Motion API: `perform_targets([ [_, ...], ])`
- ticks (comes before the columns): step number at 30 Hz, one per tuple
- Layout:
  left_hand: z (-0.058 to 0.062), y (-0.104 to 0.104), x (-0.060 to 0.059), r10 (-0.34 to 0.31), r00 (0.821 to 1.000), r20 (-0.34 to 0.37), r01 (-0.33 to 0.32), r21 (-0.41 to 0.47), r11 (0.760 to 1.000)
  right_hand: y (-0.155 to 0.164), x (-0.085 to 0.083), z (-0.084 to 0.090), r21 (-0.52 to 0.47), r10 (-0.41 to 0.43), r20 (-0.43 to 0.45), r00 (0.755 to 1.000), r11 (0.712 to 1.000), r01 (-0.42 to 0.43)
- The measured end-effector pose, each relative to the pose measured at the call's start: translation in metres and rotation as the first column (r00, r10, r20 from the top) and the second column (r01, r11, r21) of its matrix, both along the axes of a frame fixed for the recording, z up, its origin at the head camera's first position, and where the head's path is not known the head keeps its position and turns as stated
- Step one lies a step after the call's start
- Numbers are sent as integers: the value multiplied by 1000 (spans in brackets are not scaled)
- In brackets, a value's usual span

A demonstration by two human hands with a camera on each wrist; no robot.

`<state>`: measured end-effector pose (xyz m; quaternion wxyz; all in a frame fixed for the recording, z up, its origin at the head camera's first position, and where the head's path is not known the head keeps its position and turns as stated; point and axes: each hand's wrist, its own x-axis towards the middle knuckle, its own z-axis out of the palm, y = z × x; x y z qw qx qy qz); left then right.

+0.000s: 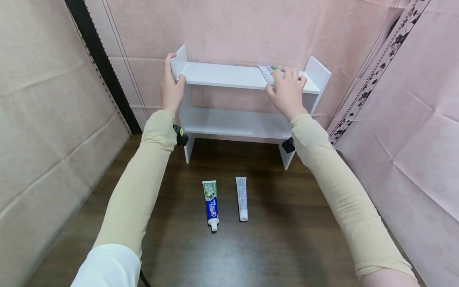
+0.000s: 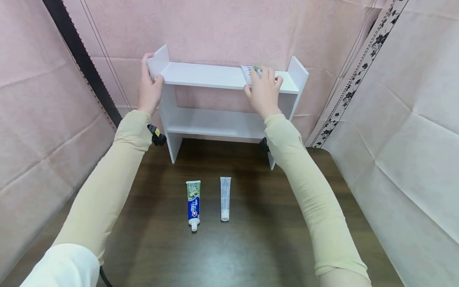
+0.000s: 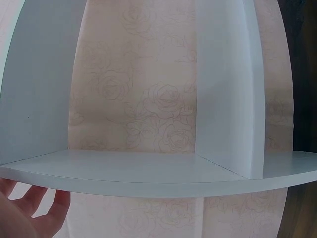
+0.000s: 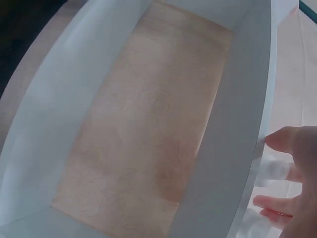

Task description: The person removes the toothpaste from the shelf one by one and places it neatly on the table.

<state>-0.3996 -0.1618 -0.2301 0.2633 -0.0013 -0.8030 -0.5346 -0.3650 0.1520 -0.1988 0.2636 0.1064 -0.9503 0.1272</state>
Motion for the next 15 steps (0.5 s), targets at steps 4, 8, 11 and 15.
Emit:
perform_targets([
  [4, 3, 1, 1, 0, 1000, -8, 0, -9, 1000, -4, 5, -8, 11, 11, -71, 997, 1000, -10],
  [8, 4, 2, 1, -5, 1000, -10, 5, -12, 1000, -7, 10, -14, 7, 14, -130, 991, 1000, -13],
  [11, 3, 2, 0, -7, 1000, -5, 7, -8, 1000, -9, 10, -15, 14, 5, -166, 986, 1000, -2],
  [15, 0, 1, 0, 2, 1000, 8, -2, 9, 1000, -13, 6, -13, 39, -17, -186, 982, 999, 25],
])
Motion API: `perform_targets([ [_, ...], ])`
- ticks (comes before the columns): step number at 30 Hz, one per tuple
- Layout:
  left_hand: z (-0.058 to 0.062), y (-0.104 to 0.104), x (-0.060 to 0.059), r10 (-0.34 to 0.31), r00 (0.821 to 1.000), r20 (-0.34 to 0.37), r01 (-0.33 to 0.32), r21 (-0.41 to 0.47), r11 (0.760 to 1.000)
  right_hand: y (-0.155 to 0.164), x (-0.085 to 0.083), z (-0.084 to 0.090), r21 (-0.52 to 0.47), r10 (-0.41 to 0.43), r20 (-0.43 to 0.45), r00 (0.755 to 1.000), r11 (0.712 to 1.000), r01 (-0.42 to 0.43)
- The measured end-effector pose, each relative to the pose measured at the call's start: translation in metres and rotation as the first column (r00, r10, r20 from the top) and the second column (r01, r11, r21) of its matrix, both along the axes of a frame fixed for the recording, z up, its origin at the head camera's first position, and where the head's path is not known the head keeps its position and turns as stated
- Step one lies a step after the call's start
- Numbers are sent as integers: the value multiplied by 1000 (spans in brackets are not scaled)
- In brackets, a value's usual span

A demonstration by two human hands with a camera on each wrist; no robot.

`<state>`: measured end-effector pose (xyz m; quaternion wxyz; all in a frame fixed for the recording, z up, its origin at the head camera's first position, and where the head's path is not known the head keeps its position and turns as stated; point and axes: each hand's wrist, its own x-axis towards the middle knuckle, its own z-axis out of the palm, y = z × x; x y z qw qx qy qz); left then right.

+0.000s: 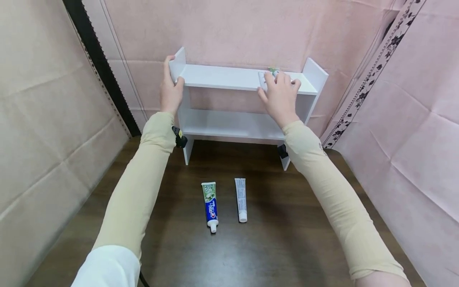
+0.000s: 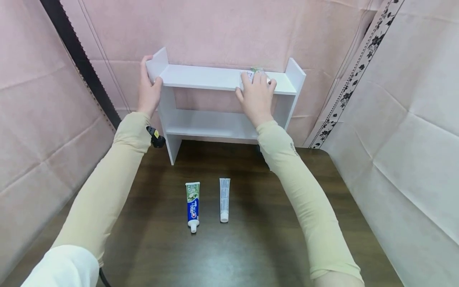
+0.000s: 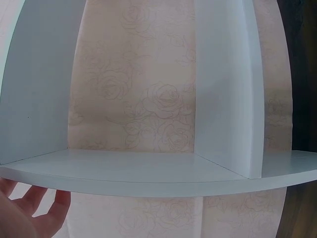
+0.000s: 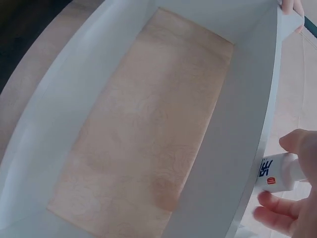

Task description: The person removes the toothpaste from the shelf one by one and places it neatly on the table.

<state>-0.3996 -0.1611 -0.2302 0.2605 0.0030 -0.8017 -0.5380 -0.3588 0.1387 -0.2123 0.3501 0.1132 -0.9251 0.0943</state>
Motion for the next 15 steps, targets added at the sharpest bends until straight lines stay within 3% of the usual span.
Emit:
perform_targets([
  [9, 0, 1, 0, 11, 1000, -5, -11, -3, 1000, -9, -9, 4, 67, -86, 5, 996, 994, 85],
  [15, 0, 2, 1, 14, 1000, -4, -14, 8, 1000, -11, -6, -4, 51, -63, -64, 996, 996, 66],
])
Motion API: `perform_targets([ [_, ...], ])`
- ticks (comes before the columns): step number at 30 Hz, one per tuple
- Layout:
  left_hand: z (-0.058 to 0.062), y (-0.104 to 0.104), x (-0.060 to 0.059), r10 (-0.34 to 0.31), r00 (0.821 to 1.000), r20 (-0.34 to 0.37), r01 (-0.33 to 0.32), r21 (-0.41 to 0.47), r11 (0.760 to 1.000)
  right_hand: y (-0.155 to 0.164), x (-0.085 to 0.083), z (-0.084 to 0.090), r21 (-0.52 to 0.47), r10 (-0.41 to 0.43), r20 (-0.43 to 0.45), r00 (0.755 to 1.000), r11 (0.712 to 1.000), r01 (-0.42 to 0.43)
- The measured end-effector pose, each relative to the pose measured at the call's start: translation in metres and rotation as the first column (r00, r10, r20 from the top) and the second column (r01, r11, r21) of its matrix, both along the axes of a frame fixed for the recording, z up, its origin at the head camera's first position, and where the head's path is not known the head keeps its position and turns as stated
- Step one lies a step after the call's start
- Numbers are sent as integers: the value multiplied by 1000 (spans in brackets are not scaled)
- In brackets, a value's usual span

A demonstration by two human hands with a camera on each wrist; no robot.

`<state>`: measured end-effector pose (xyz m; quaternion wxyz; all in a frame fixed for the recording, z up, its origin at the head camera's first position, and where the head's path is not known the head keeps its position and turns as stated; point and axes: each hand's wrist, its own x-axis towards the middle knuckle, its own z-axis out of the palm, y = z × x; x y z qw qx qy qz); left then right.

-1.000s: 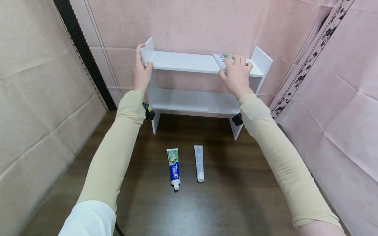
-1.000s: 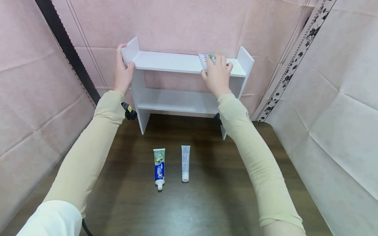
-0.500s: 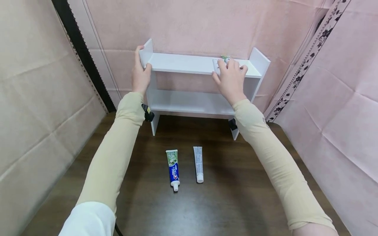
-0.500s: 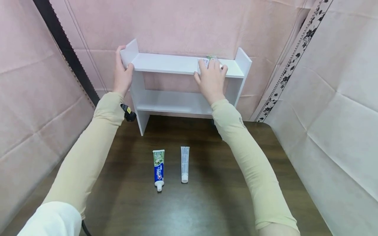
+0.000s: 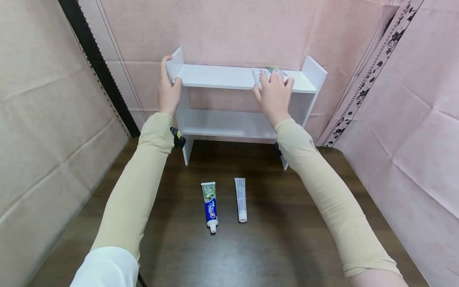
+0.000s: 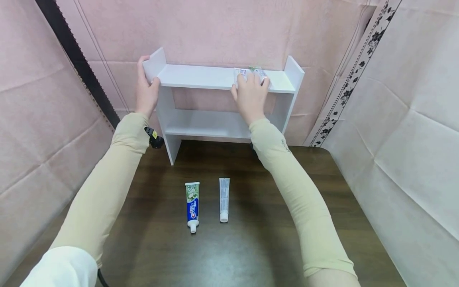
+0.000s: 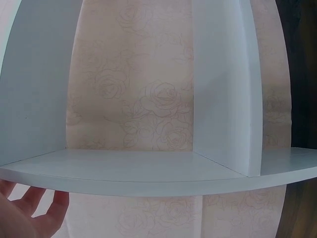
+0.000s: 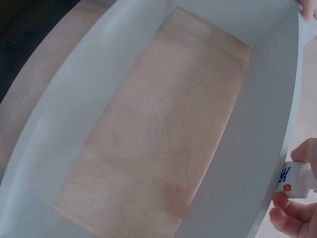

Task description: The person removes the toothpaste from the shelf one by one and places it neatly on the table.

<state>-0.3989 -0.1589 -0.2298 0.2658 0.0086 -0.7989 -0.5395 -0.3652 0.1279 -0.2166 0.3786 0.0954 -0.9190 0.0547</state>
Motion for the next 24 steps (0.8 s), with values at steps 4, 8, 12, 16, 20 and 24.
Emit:
perform_targets([
  [4, -1, 0, 2, 6, 1000, -1, -6, -4, 1000, -1, 6, -7, -30, 47, -56, 997, 998, -49],
  [8, -1, 0, 0, 9, 1000, -6, -9, -9, 1000, 0, 8, -11, -68, 57, -79, 995, 996, -63],
  [12, -1, 1, -1, 10, 1000, -16, -10, -12, 1000, 2, 9, -13, -142, 54, -51, 997, 988, -61],
  [16, 0, 2, -1, 8, 1000, -15, -8, -13, 1000, 3, 10, -18, -198, 60, -47, 997, 978, -68],
  [20, 0, 2, 2, 5, 1000, -12, -6, -14, 1000, 3, 13, -24, -215, 80, -81, 994, 972, -95],
  [24, 1, 1, 4, 10, 1000, -7, -10, -13, 1000, 2, 17, -31, -213, 98, -118, 988, 969, -121],
])
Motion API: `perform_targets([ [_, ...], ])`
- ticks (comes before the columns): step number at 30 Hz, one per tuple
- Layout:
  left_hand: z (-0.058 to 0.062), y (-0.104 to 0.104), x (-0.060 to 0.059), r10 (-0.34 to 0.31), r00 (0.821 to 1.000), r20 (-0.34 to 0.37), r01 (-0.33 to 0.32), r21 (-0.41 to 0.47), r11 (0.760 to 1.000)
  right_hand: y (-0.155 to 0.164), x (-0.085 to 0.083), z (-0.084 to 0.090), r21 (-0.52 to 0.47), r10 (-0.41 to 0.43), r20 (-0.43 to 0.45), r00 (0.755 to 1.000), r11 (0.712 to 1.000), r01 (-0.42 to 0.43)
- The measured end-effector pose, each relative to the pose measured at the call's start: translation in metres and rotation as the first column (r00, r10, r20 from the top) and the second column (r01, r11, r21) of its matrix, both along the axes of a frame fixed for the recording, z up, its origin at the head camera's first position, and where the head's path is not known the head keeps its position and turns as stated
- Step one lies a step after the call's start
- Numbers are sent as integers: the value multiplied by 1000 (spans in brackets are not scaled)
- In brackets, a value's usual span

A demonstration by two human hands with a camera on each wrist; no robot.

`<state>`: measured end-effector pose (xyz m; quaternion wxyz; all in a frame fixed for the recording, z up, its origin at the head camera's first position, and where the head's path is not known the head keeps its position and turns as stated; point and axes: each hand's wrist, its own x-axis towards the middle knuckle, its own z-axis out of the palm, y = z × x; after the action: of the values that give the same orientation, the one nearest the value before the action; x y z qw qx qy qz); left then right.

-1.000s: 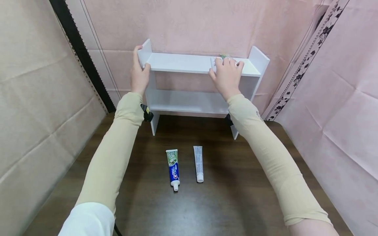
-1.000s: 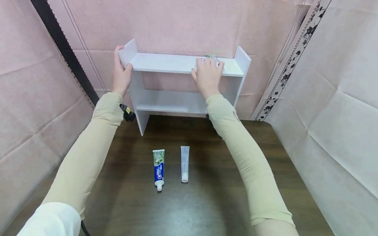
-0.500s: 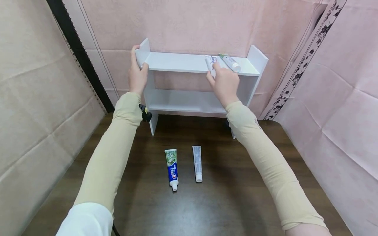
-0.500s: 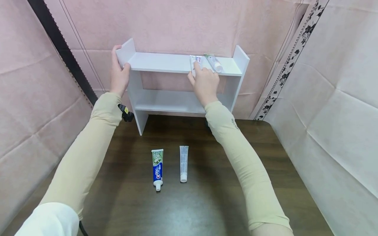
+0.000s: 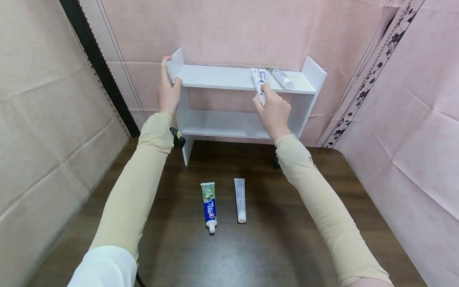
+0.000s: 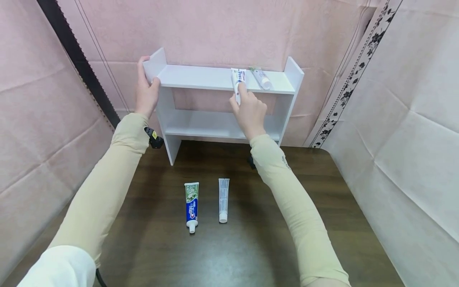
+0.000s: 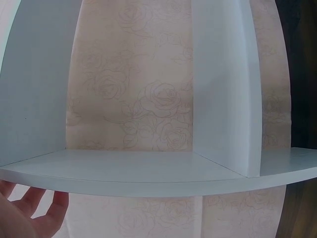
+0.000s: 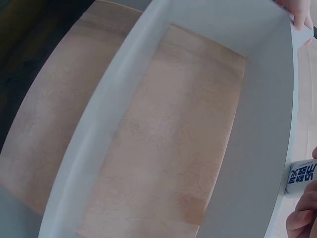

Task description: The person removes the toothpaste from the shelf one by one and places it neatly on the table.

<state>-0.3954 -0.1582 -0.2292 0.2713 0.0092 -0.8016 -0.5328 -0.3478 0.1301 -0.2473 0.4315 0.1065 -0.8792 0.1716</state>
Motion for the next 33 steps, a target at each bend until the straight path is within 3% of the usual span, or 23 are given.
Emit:
perform_targets([
  [12, 1, -1, -1, -2, 1000, 1, 2, 0, 1000, 4, 13, -19, 28, 43, -130, 991, 999, -40],
  [26, -3, 0, 0, -17, 1000, -15, 17, -5, 1000, 12, 26, -44, 58, 72, -190, 979, 996, -62],
  [33, -2, 0, 0, -6, 1000, -14, 6, -3, 1000, 17, 34, -58, 73, 128, -217, 968, 991, -114],
])
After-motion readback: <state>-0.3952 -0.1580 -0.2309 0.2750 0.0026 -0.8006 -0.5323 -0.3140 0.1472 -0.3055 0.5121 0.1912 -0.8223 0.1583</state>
